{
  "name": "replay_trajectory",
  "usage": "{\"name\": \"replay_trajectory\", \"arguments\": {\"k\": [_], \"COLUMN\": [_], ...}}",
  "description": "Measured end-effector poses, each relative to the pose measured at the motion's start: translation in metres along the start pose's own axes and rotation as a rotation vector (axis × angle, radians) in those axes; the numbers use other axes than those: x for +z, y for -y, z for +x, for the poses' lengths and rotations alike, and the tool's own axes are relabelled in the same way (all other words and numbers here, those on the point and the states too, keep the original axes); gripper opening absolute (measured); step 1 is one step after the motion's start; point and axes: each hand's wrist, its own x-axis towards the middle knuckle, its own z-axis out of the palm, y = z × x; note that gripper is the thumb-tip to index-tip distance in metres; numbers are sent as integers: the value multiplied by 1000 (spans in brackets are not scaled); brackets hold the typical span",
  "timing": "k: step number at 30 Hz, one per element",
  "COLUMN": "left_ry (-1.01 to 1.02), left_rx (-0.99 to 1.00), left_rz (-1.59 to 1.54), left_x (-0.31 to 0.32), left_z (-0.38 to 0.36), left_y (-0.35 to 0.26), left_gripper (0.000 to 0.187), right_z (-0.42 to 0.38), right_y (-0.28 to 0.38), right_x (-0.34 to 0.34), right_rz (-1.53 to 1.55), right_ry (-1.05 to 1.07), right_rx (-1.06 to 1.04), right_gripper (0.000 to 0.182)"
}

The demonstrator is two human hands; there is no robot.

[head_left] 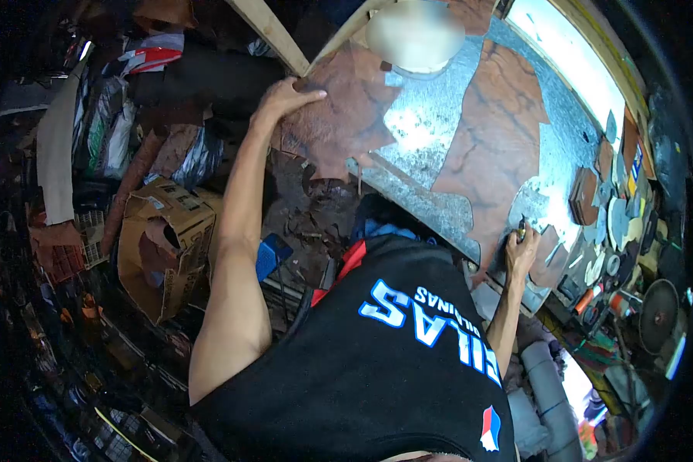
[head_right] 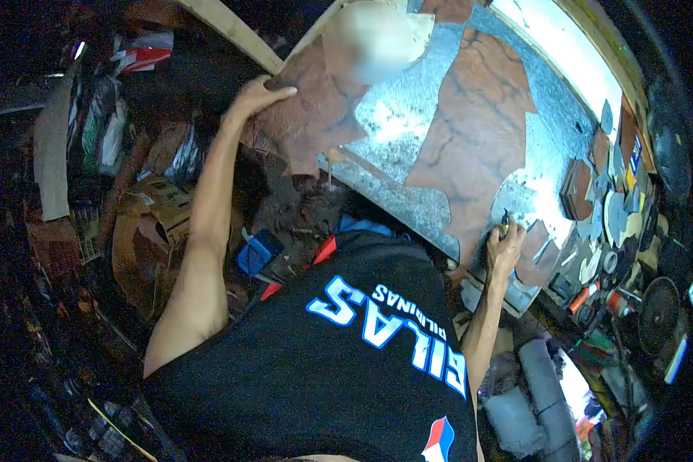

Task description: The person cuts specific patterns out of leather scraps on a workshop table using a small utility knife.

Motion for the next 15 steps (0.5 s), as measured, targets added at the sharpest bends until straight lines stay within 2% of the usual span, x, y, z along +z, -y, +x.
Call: {"name": "replay_trajectory", "arguments": {"k": [1, 2, 3, 5, 6, 8, 11, 12, 13, 15], "left_ry": [56, -60, -115, 31, 34, 327, 420, 392, 392, 449], "left_rx": [0, 36, 28, 65, 65, 57, 108, 177, 177, 395], "left_rz": [56, 164, 251, 174, 174, -92, -246, -299, -301, -402], "left_x": [-5, -7, -13, -29, -26, -25, -41, -37, -38, -48], "left_z": [-3, -6, -12, -15, -8, 3, -7, -7, -9, -14], "left_y": [-3, -6, -13, -20, -12, -8, -27, -27, -30, -44], "left_gripper": [110, 88, 81, 73, 73, 61, 52, 44, 44, 49], "right_z": [-2, -2, -1, -1, -1, 0, -2, -1, -1, 0], "right_y": [-3, -1, 0, 2, 4, 6, 5, 5, 6, 3], "right_x": [-1, -2, -3, -2, -4, -4, -3, -3, -4, -1], "right_rz": [-13, -10, -5, -29, -23, -14, -29, -27, -26, -40], "right_ry": [13, 3, -9, -7, 14, 31, 25, 39, 52, 33], "right_rx": [6, -16, -39, -29, -4, 23, 16, 28, 41, 24], "right_gripper": [46, 45, 45, 45, 45, 46, 46, 46, 46, 45]}}
